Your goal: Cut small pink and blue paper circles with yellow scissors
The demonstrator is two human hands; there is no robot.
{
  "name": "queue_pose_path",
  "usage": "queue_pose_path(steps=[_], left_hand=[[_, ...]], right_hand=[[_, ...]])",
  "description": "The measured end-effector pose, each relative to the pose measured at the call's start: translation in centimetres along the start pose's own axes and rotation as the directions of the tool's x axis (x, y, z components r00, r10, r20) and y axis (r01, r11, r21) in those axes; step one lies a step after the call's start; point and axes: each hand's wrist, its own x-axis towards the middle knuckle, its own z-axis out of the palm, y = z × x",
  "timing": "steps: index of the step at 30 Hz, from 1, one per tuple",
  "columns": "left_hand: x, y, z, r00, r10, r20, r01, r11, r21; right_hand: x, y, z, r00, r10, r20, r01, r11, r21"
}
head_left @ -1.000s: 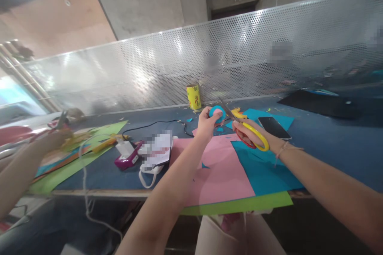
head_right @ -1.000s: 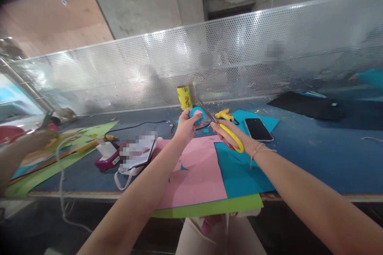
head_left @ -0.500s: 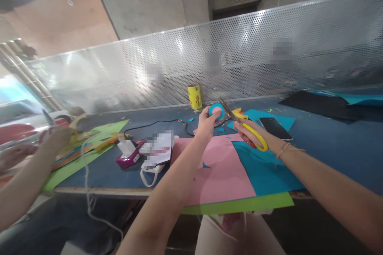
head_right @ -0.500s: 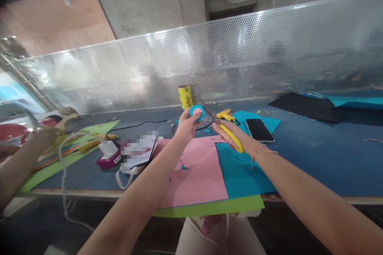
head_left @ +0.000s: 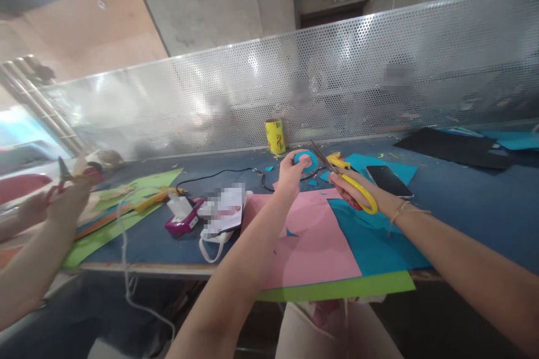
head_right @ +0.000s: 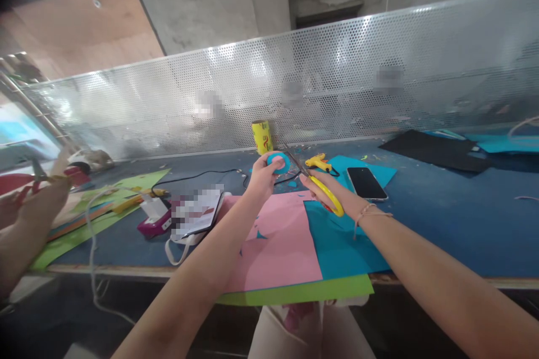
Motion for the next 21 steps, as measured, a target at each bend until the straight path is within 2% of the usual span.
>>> queue_pose_path(steps=[11,16,21], left_hand=[[0.1,-0.4,0.1,1.000,0.002,0.002,-0.002,1.000,-0.003],[0.2,-0.6,-0.1,0.998,0.009,0.064,-0.009,1.000,0.009],[0.2,-0.6,-0.1,0.993,-0.007,0.116,0.005,1.000,0.014]], right_hand=[[0.0,-0.5,-0.3,0.996,-0.036,0.087,0.038,0.999,-0.020],[0.1,-0.8,-0.2,0.993,0.069,0.092,-0.071,0.997,0.017],[-0.1,-1.1,-0.9,0.996,-0.019,0.089,0.022,0.999,-0.029]])
